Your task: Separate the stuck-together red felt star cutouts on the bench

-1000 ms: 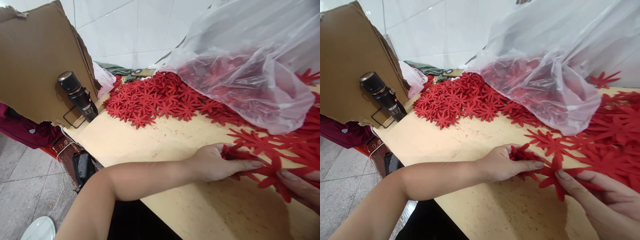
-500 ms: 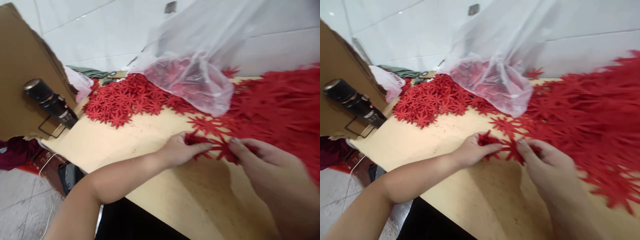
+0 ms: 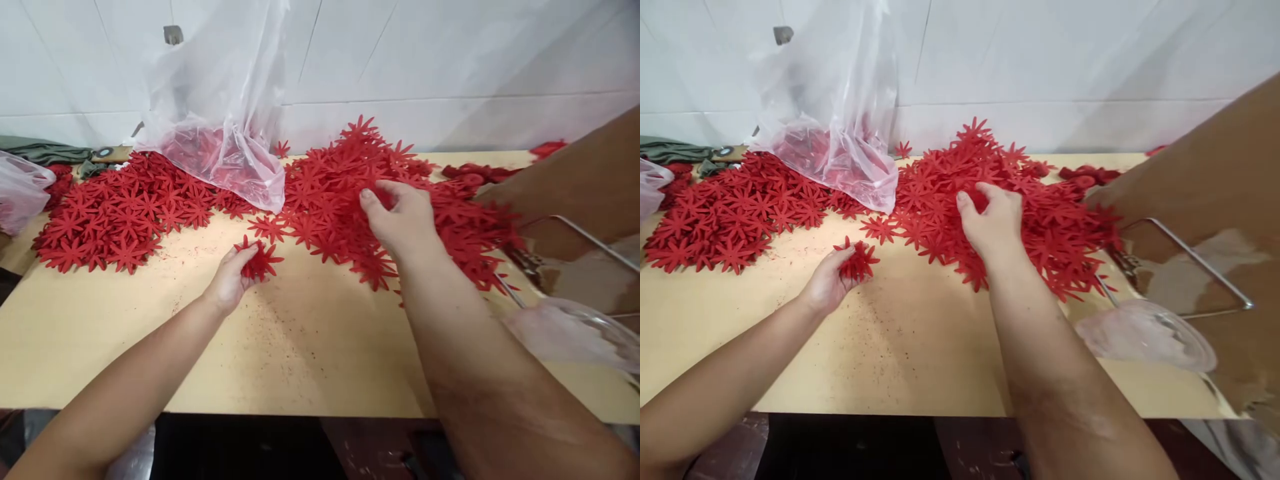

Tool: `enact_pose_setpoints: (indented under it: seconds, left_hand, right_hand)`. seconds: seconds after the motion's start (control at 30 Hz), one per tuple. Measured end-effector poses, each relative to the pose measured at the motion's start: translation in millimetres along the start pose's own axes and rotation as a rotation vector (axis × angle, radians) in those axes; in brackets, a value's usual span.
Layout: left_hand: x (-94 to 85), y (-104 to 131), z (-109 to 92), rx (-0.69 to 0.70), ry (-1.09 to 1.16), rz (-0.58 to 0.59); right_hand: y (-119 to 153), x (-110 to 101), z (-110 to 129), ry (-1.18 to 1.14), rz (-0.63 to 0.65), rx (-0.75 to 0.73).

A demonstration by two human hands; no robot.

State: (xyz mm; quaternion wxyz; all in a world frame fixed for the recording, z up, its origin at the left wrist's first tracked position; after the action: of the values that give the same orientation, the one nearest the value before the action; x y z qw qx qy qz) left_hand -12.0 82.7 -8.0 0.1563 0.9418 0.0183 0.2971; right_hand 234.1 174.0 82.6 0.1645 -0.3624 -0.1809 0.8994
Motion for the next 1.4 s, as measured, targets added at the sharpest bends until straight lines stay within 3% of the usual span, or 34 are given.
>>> enact_pose_setpoints:
  seconds: [0.1,0.17,0.27,0.4,0.5,0.57,0.87,1.03,1.17,1.4]
  left_hand:
    - [-1.6,-2.2,2.5,-0.009,0.015,-0.032]
    - [-1.1,-3.2,3.4,-0.001,0.0,-0.041]
    - [2.8,-3.7,4.1,0.021,-0.031,-0.013]
    - [2.9,-3.8,0.9,0.093,-0.049,-0.013]
    - [4.6,-4.1,-1.0,0.133,-0.087,-0.004]
    - [8.3,-4.3,-1.6,0.148,-0.127,0.019]
    - [12.1,-3.2,-3.5,0.126,-0.229,0.066]
    - [5.5,-3.2,-3.1,0.108,-0.127,0.012]
    - [7.8,-3.6,-1.4,0.096,-0.119,0.033]
    - [1.8,-5.9,-1.5,0.077,-0.097,0.0]
  right_hand:
    - [4.7,-12.8,5.9,0.197,-0.103,0.105]
    - [17.6,-3.3,29.6,0.155,-0.045,-0.01]
    - [47.1,31.0,62.9,-0.139,0.202,-0.141]
    - [88.3,86.8,87.1,-0.454,0.67,-0.069]
    - [104.1,103.0,94.9,-0.573,0.853,-0.04]
    - [107.4,104.9,94.6,-0.66,0.895,-0.018]
    - [100.4,97.1,83.3,-0.816,0.738,0.031]
    - [91.6,97.1,65.1,-0.811,0.614,0.107]
    - [89.0,98.8,59.5,-0.83,0.58,0.126]
    - [71.9,77.3,44.0,-0.758,0.385,0.097]
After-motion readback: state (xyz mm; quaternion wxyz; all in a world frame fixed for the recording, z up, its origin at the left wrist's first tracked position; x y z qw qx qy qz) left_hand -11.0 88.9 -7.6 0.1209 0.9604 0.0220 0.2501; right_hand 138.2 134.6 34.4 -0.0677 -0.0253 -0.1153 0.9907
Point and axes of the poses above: each hand's wrist, its own y-axis away from the middle knuckle, its own x-axis out of the palm, z = x × y, the point moved 9 cm from there along -y, towards the middle knuckle, and after that the axes turned 3 degrees about z, right-handed, at the moved point
